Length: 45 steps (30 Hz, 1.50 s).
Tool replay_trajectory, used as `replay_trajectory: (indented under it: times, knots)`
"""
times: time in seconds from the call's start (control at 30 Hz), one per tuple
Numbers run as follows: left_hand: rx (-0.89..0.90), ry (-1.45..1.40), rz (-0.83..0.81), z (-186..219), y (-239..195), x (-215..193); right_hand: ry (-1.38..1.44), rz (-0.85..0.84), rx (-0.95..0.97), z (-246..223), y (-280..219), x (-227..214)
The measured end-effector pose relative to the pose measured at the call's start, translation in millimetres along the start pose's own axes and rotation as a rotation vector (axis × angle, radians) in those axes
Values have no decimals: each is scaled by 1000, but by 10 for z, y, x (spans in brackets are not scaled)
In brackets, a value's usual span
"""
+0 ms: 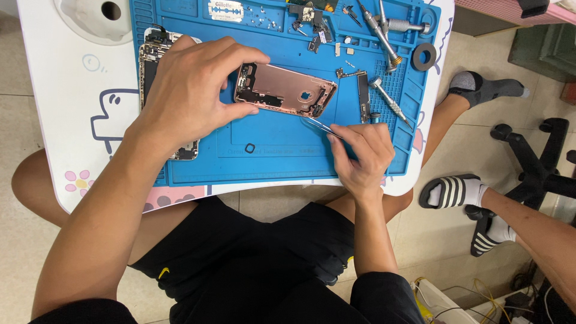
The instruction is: The person disassembles a smartphone by removing screws and internal components using a screwdriver and tweezers. They place removed parts on a blue mat and continue to work on the phone's internal structure.
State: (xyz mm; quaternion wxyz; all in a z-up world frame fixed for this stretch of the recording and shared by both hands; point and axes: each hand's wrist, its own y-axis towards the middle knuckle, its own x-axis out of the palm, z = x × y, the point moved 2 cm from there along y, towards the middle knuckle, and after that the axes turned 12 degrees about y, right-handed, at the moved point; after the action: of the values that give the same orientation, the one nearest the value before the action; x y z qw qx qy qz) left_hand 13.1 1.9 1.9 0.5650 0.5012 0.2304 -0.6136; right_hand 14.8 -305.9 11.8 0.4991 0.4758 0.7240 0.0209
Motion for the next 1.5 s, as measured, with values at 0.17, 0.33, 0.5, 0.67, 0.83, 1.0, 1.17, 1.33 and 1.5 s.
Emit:
replay_trajectory:
  times: [0.17, 0.33, 0.5, 0.67, 0.83, 1.0, 1.17, 1.33, 1.5]
  knots:
    - [2, -8, 6, -1, -3, 2, -5, -1, -9, 6, 9, -5]
    - [6, -12, 3, -1, -5, 1, 0, -13, -8, -1, 20, -15]
    - [9, -15, 15, 5, -5, -8, -17, -32, -17, -10, 50, -32]
    - [9, -28, 10, 9, 0, -18, -41, -59, -35, -16, 78, -45]
    - [1, -40, 17, 10, 6, -31, -102, -81, -114, -47, 85, -35]
    - [-2, -30, 0, 7, 9, -17, -226, -21, -200, -11, -32, 23]
    - [-12, -41, -8, 14, 10, -22, -180, 6, -182, -19, -35, 52]
    - [-12, -44, -3, 13, 11, -30, -176, 11, -176, -5, -55, 51]
    - [-8, -26, -3, 3, 4, -12, -171, 19, -185, -8, -70, 48]
